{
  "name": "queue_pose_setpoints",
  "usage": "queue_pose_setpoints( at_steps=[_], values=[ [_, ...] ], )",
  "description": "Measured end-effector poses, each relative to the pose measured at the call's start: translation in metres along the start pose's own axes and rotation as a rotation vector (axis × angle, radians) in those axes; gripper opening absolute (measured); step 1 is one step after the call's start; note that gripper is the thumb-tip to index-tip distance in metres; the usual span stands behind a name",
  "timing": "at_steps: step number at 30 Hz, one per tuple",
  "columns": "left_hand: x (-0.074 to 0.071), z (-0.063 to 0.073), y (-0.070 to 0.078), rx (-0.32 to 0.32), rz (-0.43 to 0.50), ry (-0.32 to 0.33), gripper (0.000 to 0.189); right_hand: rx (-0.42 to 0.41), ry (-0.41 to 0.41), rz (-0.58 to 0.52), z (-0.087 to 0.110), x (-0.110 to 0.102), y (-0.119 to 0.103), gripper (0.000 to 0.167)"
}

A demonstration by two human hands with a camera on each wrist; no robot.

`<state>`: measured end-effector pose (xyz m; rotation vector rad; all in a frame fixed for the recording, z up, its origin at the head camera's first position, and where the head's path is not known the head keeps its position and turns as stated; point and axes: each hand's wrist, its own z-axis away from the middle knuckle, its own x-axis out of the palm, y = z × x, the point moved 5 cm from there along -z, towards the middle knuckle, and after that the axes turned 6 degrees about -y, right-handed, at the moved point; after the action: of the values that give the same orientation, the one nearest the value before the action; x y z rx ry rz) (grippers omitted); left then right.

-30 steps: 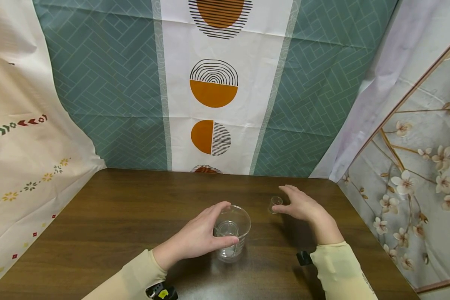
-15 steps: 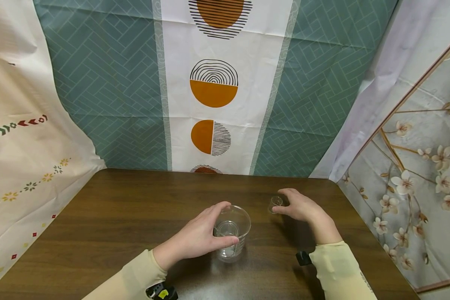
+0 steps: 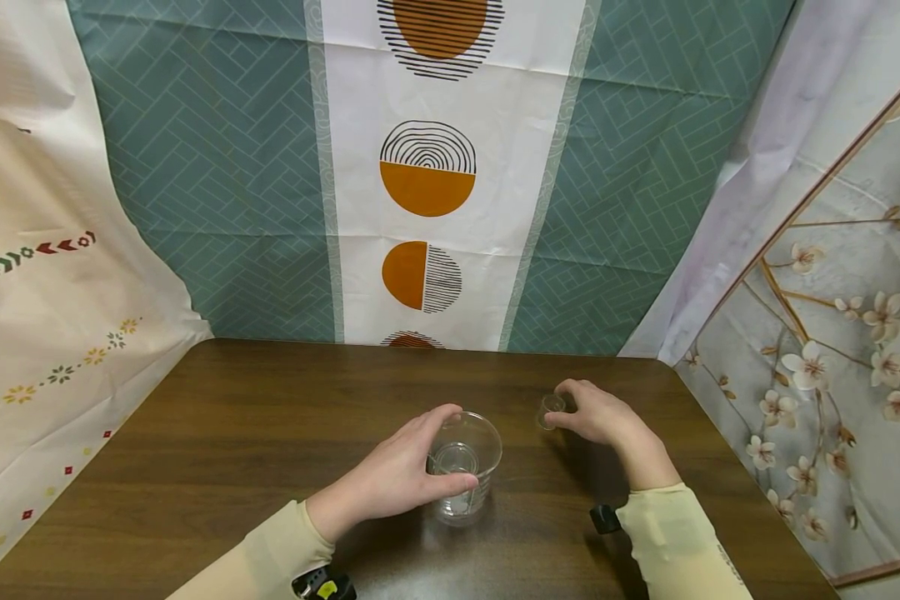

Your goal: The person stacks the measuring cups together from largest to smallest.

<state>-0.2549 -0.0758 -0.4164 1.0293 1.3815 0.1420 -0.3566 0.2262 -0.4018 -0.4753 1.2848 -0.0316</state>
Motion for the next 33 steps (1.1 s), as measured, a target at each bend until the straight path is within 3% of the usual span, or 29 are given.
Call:
queue_pose_setpoints(
  at_steps=[33],
  values=[
    [0.0012, -0.0004, -0.0024, -0.009, 0.004, -0.013, 0.09, 0.02, 0.006, 0.018, -0.007, 0.0066, 0.0013, 0.055]
  ],
)
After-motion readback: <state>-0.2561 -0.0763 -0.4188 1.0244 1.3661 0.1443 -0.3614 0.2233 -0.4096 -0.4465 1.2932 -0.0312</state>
